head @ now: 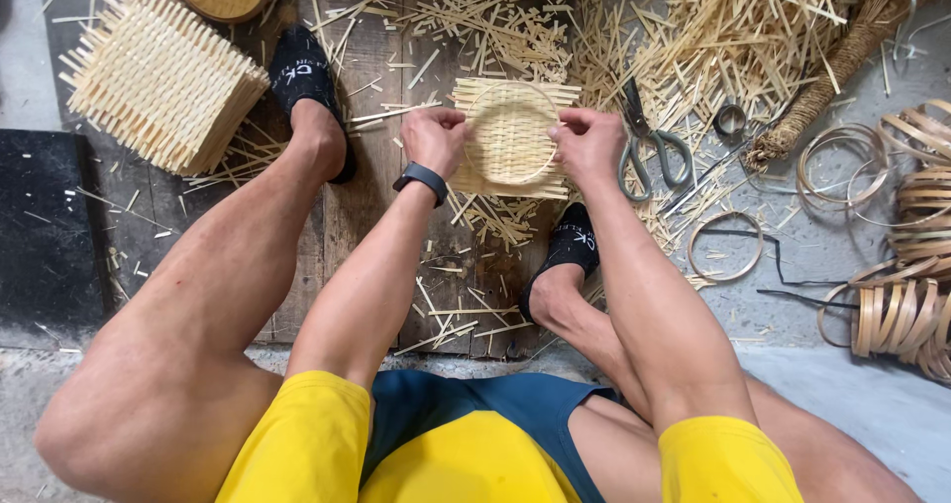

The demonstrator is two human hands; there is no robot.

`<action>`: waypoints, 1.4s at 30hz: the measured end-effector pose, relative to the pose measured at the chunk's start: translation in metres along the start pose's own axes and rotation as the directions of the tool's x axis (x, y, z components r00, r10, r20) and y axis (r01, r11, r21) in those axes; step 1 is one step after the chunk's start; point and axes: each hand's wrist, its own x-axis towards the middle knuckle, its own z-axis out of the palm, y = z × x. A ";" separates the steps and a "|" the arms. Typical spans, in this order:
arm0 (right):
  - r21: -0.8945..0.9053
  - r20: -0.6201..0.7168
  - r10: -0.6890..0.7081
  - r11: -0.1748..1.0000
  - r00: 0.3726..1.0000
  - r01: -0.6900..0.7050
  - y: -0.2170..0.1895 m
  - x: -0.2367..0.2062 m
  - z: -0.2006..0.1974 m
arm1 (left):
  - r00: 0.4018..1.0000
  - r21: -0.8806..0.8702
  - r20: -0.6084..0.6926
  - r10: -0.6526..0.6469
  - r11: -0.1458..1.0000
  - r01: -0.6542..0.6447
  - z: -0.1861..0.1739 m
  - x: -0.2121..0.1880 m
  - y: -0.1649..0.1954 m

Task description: The person sits on the floor weaving thin bamboo strips into flat woven panels and fitting them into round bamboo rims to form basket lids. They use scissors to trim excess bamboo material from the edges and place finished woven lids onto a growing pile of completed pieces.

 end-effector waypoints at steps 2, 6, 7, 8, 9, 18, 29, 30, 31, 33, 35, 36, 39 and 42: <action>-0.144 -0.041 -0.107 0.984 0.993 0.100 0.013 0.012 0.009 | 0.999 0.042 0.029 0.036 0.998 -0.037 0.009 0.005 -0.005; -0.153 -0.036 -0.083 0.985 0.996 0.077 0.029 0.027 0.011 | 0.991 0.104 0.097 -0.092 0.991 0.081 0.013 0.013 -0.002; -0.152 -0.016 -0.101 0.984 0.995 0.097 0.032 0.027 0.009 | 0.996 0.114 0.075 -0.040 0.993 0.031 0.012 0.012 -0.002; -0.149 0.001 -0.118 0.982 0.993 0.117 0.035 0.027 0.006 | 0.998 0.126 0.055 0.017 0.992 -0.023 0.012 0.012 0.000; -0.147 0.019 -0.132 0.980 0.991 0.133 0.038 0.025 0.003 | 0.997 0.140 0.039 0.070 0.987 -0.075 0.012 0.011 0.000; -0.097 -0.013 -0.042 0.994 0.999 0.041 0.053 0.018 0.005 | 1.000 0.142 0.031 0.000 0.990 -0.004 0.024 0.003 -0.009; -0.073 -0.018 0.015 0.997 1.000 -0.016 0.063 -0.001 0.005 | 0.994 0.077 0.014 -0.107 0.991 0.105 0.018 -0.020 -0.011; -0.065 -0.002 -0.002 0.998 1.000 0.002 0.065 0.000 0.006 | 0.994 0.071 0.015 -0.104 0.992 0.103 0.016 -0.018 -0.012; -0.042 -0.004 0.010 0.999 1.000 -0.010 0.065 0.001 0.008 | 0.993 0.062 0.029 -0.115 0.992 0.113 0.014 -0.016 -0.012; -0.001 -0.002 0.032 0.999 0.999 -0.032 0.066 0.005 0.010 | 0.989 0.043 0.052 -0.142 0.989 0.139 0.012 -0.010 -0.014; -0.024 -0.031 -0.047 0.999 0.998 0.046 0.066 0.010 0.011 | 0.994 0.059 0.031 -0.101 0.993 0.099 0.010 -0.003 -0.016; -0.033 -0.048 -0.087 0.996 0.995 0.086 0.065 0.013 0.011 | 0.997 0.069 0.020 -0.077 0.995 0.075 0.011 0.002 -0.016; -0.010 -0.004 -0.117 0.993 0.993 0.117 0.064 0.022 0.011 | 0.989 -0.086 0.125 -0.073 0.993 0.084 0.007 0.015 -0.020; 0.027 0.022 -0.137 0.990 0.990 0.137 0.064 0.026 0.014 | 0.985 -0.142 0.167 -0.041 0.988 0.065 0.003 0.020 -0.023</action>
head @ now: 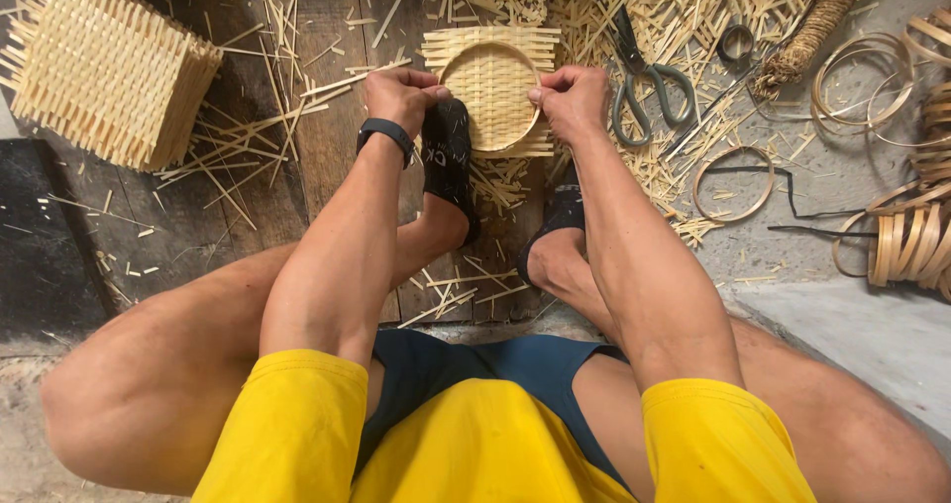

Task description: The person sits on the floor weaving thin bamboo strips into flat woven panels and fitting them into round bamboo rims to form basket lids. They use scissors to trim excess bamboo material from the edges and place finished woven lids onto a growing pile of completed pieces.

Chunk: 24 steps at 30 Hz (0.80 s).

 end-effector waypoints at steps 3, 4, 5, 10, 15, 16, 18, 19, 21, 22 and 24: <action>0.052 0.018 0.107 0.993 0.994 -0.108 0.001 -0.004 0.001 | 1.000 0.013 0.009 -0.029 0.999 0.029 -0.004 -0.003 -0.001; 0.093 0.039 0.101 0.990 0.994 -0.104 0.001 -0.005 0.000 | 0.999 0.043 -0.008 -0.033 0.998 0.034 -0.004 -0.004 0.000; 0.136 0.063 0.099 0.985 0.993 -0.107 0.002 -0.007 -0.001 | 0.999 0.079 -0.023 -0.040 0.996 0.042 -0.004 -0.006 0.001; 0.147 0.073 0.124 0.980 0.990 -0.134 0.007 -0.008 -0.003 | 0.999 0.195 -0.047 0.005 0.981 0.004 -0.003 -0.009 0.011; -0.043 0.128 0.247 0.969 0.961 -0.243 -0.006 0.016 -0.010 | 1.000 0.263 -0.004 0.000 0.965 0.001 0.001 0.004 0.020; -0.070 0.140 0.178 0.983 0.974 -0.169 -0.011 0.013 -0.012 | 0.999 0.391 0.031 0.033 0.919 -0.042 0.002 0.006 0.021; -0.125 0.167 0.028 0.992 0.986 -0.007 -0.028 0.009 -0.019 | 0.990 0.609 0.110 0.094 0.780 -0.141 0.007 0.015 0.026; -0.153 0.046 0.006 0.988 0.999 0.001 -0.037 0.003 -0.019 | 0.924 0.642 0.055 0.378 0.696 -0.323 0.014 0.018 0.028; -0.210 -0.192 -0.040 0.978 0.981 -0.001 -0.052 -0.024 -0.006 | 0.729 0.590 0.143 0.669 0.534 -0.606 0.027 0.026 0.032; -0.027 -0.045 0.256 0.966 0.966 -0.258 -0.055 -0.045 0.003 | 0.653 0.474 0.260 0.711 0.495 -0.728 0.033 0.033 0.035; 0.259 0.246 0.574 0.738 0.781 -0.624 -0.059 -0.085 0.033 | 0.573 0.334 0.378 0.727 0.470 -0.817 0.042 0.040 0.034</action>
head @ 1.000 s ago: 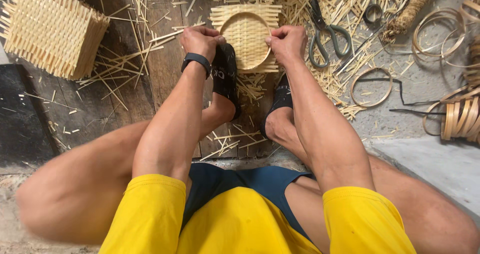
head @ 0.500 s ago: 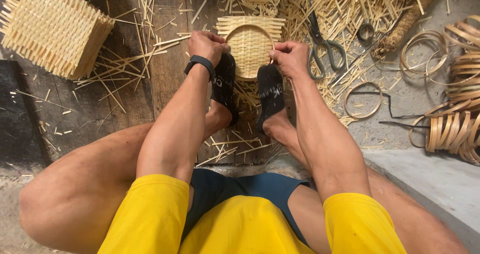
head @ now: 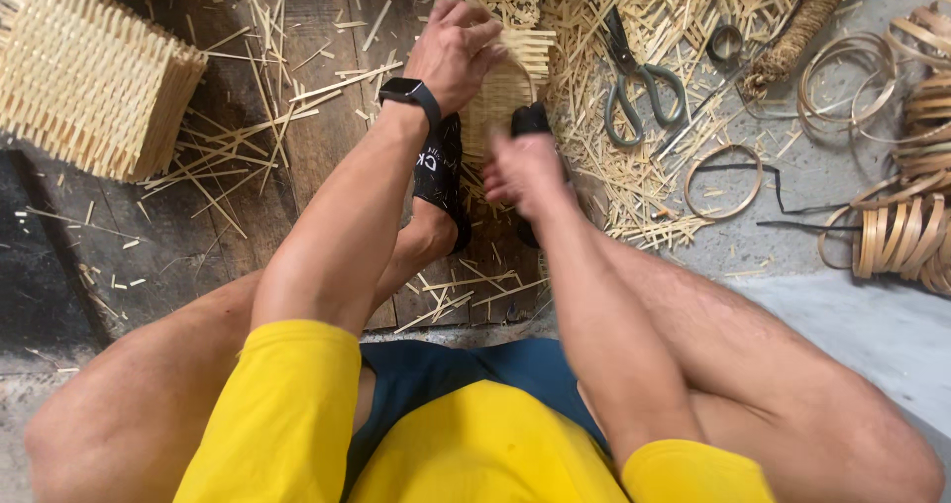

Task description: The person sits on the floor weaving thin bamboo strips into flat woven panels and fitting them into round bamboo rims to form basket lids. They use scissors to trim excess bamboo material from the edges and place finished woven lids onto a growing pile of completed pieces.

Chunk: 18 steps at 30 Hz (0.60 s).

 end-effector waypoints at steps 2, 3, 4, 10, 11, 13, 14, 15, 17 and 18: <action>0.201 0.063 0.066 0.977 0.996 -0.077 0.018 -0.001 0.021 | 0.999 -0.013 0.027 -0.041 0.999 0.041 0.007 0.002 -0.004; 0.233 0.041 0.029 0.972 0.999 -0.037 0.022 0.007 0.030 | 0.998 -0.068 -0.012 -0.063 0.996 0.062 0.009 0.005 -0.008; 0.260 0.019 0.010 0.966 1.000 -0.014 0.028 0.014 0.037 | 0.994 -0.130 -0.038 -0.100 0.987 0.094 0.011 0.004 -0.010; -0.084 -0.176 -0.404 0.915 0.898 0.395 0.055 0.037 0.051 | 0.936 -0.278 0.073 -0.345 0.894 0.351 0.016 0.013 -0.018; -0.125 -0.176 -0.405 0.913 0.897 0.388 0.058 0.034 0.048 | 0.910 -0.313 0.117 -0.399 0.854 0.415 0.017 0.014 -0.018; -0.200 -0.176 -0.414 0.903 0.893 0.379 0.057 0.028 0.042 | 0.850 -0.399 0.192 -0.491 0.752 0.524 0.019 0.015 -0.017; -0.235 -0.115 -0.343 0.921 0.932 0.310 0.052 0.026 0.035 | 0.818 -0.435 0.228 -0.529 0.696 0.572 0.021 0.017 -0.019; -0.274 -0.055 -0.278 0.928 0.959 0.253 0.042 0.029 0.024 | 0.871 -0.458 0.136 -0.471 0.750 0.477 0.023 0.018 -0.019; -0.362 -0.121 -0.431 0.858 0.894 0.364 0.012 0.043 0.001 | 0.890 -0.456 0.067 -0.451 0.780 0.429 0.024 0.023 -0.024; -0.423 -0.234 -0.624 0.756 0.745 0.500 -0.005 0.053 -0.010 | 0.865 -0.443 0.093 -0.494 0.757 0.480 0.025 0.027 -0.026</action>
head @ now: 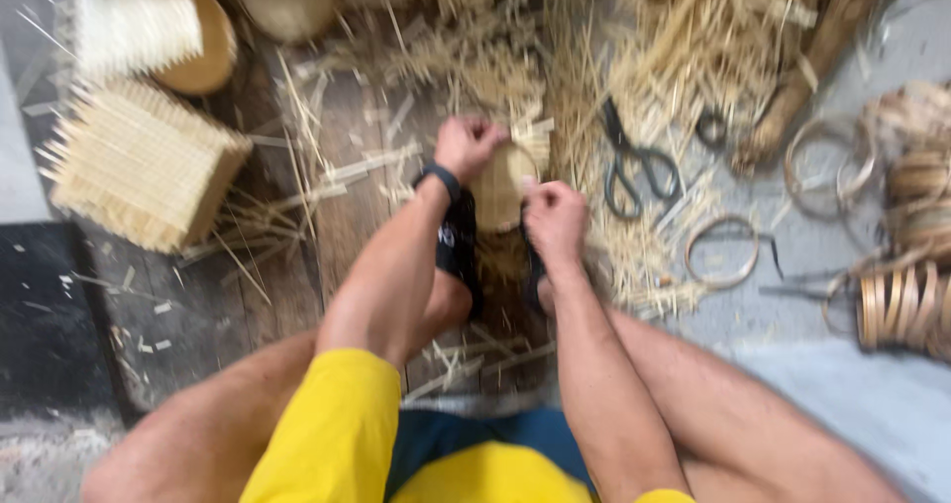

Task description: The person sits on the floor weaving thin bamboo strips into flat woven panels and fitting them into round bamboo rims to form basket lids. They use scissors to trim excess bamboo material from the edges and place finished woven lids onto a growing pile of completed pieces.

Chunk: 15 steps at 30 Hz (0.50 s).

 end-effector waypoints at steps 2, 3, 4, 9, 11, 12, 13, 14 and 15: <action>0.211 0.001 -0.001 0.977 1.000 0.001 -0.010 0.047 -0.003 | 0.997 0.071 0.028 -0.075 0.995 0.073 0.000 0.011 0.002; 0.311 0.007 0.009 0.951 1.000 -0.010 -0.013 0.065 0.000 | 0.999 0.011 0.033 -0.039 0.999 0.039 -0.001 0.017 0.003; 0.236 0.025 0.096 0.967 0.995 -0.099 -0.014 0.078 0.005 | 0.999 -0.048 0.038 -0.008 0.999 0.010 -0.001 0.023 0.004; 0.268 0.122 0.294 0.910 0.948 -0.316 -0.014 0.110 0.017 | 0.983 -0.161 0.121 -0.135 0.975 0.154 -0.004 0.041 0.012; 0.248 0.153 0.312 0.906 0.938 -0.342 -0.016 0.106 0.011 | 0.973 -0.212 0.146 -0.181 0.955 0.209 -0.004 0.040 0.016; 0.193 0.139 0.310 0.923 0.940 -0.333 -0.020 0.104 0.007 | 0.967 -0.237 0.162 -0.199 0.943 0.234 -0.005 0.038 0.019; 0.138 0.123 0.309 0.936 0.943 -0.325 -0.025 0.100 0.000 | 0.966 -0.235 0.169 -0.195 0.944 0.232 -0.006 0.034 0.022; 0.082 0.107 0.306 0.945 0.946 -0.315 -0.031 0.095 -0.009 | 0.966 -0.234 0.176 -0.192 0.945 0.230 -0.007 0.030 0.025; 0.095 0.116 0.310 0.942 0.944 -0.321 -0.038 0.091 -0.021 | 0.965 -0.235 0.179 -0.192 0.944 0.232 -0.009 0.024 0.026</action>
